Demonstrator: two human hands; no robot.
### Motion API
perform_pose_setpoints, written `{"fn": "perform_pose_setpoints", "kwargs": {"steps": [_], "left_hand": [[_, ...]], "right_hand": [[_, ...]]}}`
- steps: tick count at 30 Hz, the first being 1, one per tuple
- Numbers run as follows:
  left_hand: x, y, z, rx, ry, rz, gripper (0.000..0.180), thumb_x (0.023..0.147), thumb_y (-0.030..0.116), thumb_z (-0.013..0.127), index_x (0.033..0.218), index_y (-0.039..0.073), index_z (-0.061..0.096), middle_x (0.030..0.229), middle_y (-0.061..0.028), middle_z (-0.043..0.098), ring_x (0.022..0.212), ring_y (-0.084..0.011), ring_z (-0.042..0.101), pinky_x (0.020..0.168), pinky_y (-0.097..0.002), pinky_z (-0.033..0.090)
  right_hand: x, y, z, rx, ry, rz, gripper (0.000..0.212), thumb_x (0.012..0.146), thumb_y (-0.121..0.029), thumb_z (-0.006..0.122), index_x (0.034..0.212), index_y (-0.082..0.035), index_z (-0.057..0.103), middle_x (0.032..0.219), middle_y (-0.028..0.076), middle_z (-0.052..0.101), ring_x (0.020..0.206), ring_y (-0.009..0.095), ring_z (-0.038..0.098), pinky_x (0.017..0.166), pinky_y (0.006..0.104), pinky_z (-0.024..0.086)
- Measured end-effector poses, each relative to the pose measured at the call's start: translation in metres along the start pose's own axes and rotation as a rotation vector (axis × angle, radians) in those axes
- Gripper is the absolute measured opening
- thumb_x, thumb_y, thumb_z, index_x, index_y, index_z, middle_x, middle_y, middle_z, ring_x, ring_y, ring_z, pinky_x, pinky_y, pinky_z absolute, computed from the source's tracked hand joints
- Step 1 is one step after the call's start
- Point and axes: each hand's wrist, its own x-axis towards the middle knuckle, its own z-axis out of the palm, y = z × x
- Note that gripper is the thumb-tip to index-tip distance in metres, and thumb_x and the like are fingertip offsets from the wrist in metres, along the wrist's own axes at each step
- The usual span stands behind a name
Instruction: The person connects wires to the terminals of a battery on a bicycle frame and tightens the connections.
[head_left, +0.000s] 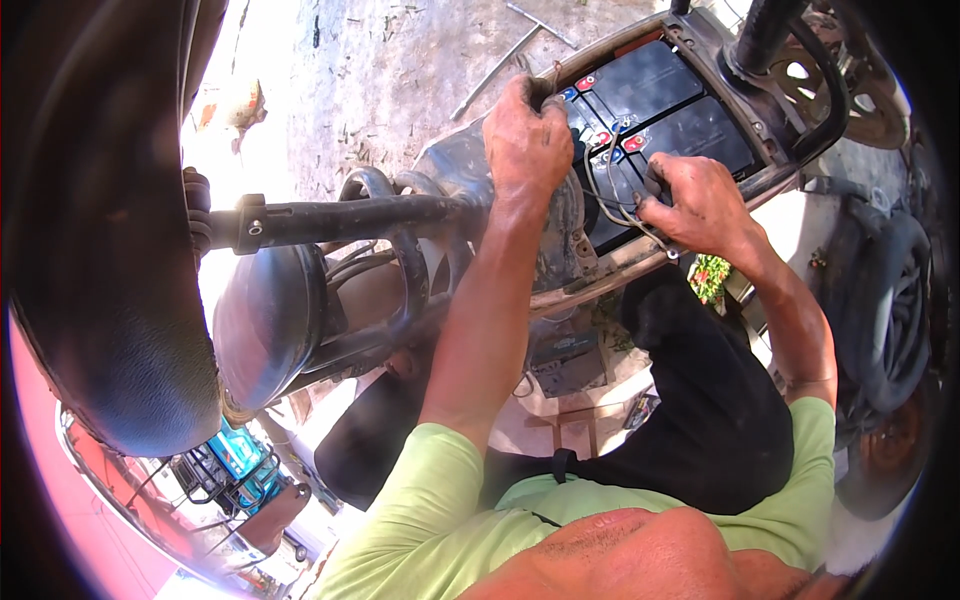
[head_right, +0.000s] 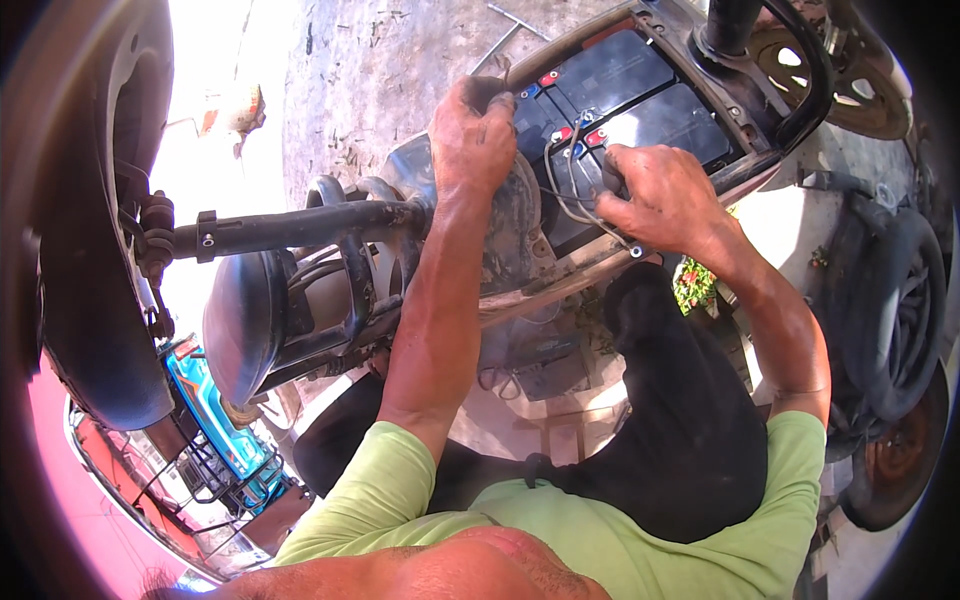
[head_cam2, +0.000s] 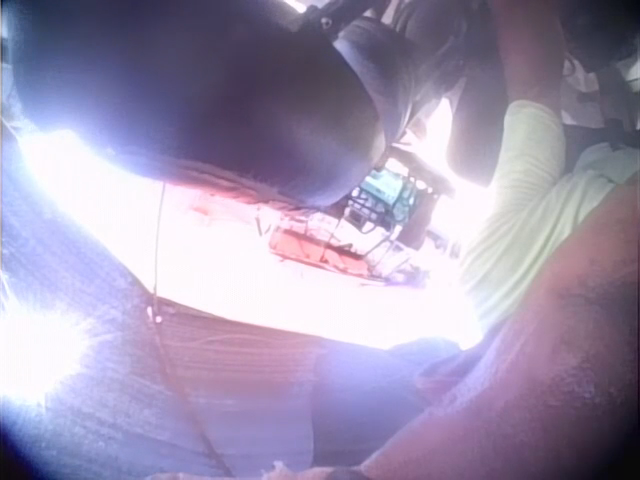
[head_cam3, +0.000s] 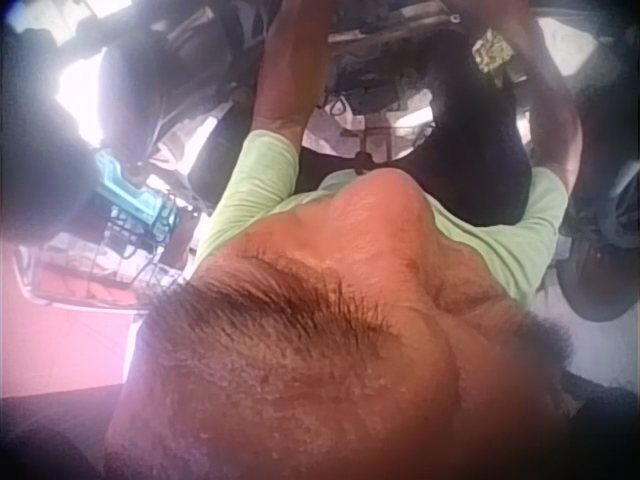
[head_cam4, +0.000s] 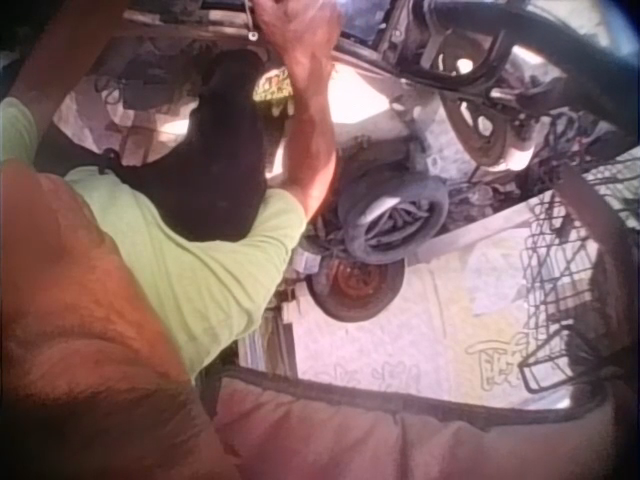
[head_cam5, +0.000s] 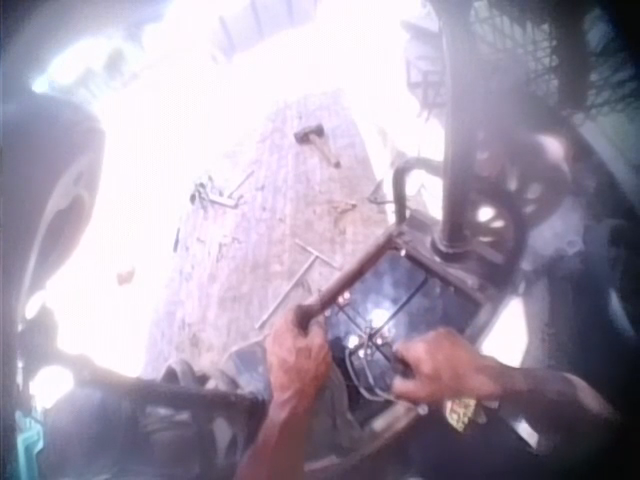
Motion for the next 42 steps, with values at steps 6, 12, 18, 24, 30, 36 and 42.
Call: {"fn": "perform_pose_setpoints", "kwargs": {"steps": [6,12,18,24,30,36,42], "left_hand": [[0.001,-0.008,0.000,-0.019,-0.052,-0.100,0.025,0.095,0.016,0.071,0.113,0.000,0.075,0.100,-0.0172,0.079,0.092,-0.0301,0.076,0.088,-0.0400,0.057],[-0.002,-0.006,0.002,-0.015,0.009,0.014,0.019,0.093,0.013,0.068,0.106,-0.001,0.071,0.097,-0.0234,0.077,0.096,-0.0434,0.073,0.089,-0.0480,0.056],[-0.001,-0.008,0.003,0.038,-0.038,0.024,0.020,0.093,0.014,0.068,0.107,0.000,0.071,0.099,-0.0221,0.077,0.096,-0.0434,0.073,0.090,-0.0494,0.056],[-0.005,0.000,0.002,-0.002,-0.087,0.004,0.019,0.094,0.015,0.069,0.109,0.004,0.073,0.102,-0.0207,0.078,0.100,-0.0443,0.072,0.091,-0.0504,0.054],[-0.004,0.003,0.001,0.015,-0.096,-0.031,0.023,0.093,0.015,0.071,0.110,0.000,0.076,0.105,-0.0207,0.078,0.100,-0.0353,0.075,0.094,-0.0425,0.056],[-0.005,0.009,0.001,0.022,-0.130,-0.038,0.025,0.091,0.014,0.071,0.113,0.001,0.074,0.108,-0.0199,0.077,0.103,-0.0373,0.073,0.094,-0.0450,0.055],[-0.013,0.018,-0.009,-0.079,-0.155,0.022,0.023,0.089,0.014,0.073,0.109,0.002,0.074,0.104,-0.0199,0.073,0.098,-0.0395,0.070,0.090,-0.0467,0.054]], "right_hand": [[0.000,0.007,0.001,-0.077,-0.004,-0.005,0.032,0.083,-0.030,0.071,0.088,0.000,0.064,0.081,0.024,0.069,0.083,0.047,0.069,0.075,0.0539,0.052],[-0.001,0.005,-0.005,-0.036,-0.040,0.052,0.033,0.083,-0.030,0.073,0.091,0.002,0.066,0.080,0.025,0.069,0.082,0.046,0.070,0.076,0.0535,0.053],[0.002,0.005,-0.005,0.032,-0.082,0.087,0.031,0.085,-0.027,0.073,0.093,0.002,0.067,0.081,0.026,0.070,0.084,0.047,0.070,0.078,0.0540,0.053],[-0.001,0.012,-0.005,-0.077,-0.078,0.027,0.032,0.086,-0.027,0.073,0.095,0.002,0.063,0.088,0.027,0.070,0.090,0.049,0.069,0.082,0.0548,0.053],[0.000,0.010,-0.001,-0.120,-0.023,0.044,0.033,0.087,-0.029,0.072,0.092,0.002,0.061,0.088,0.026,0.069,0.092,0.049,0.068,0.083,0.0560,0.052],[0.001,0.010,-0.003,-0.132,-0.027,0.085,0.035,0.090,-0.033,0.068,0.091,0.002,0.061,0.086,0.025,0.070,0.090,0.048,0.069,0.082,0.0558,0.053],[0.001,0.009,0.002,-0.091,0.026,0.074,0.036,0.090,-0.034,0.068,0.091,0.002,0.062,0.086,0.025,0.070,0.089,0.047,0.069,0.081,0.0554,0.053]]}}
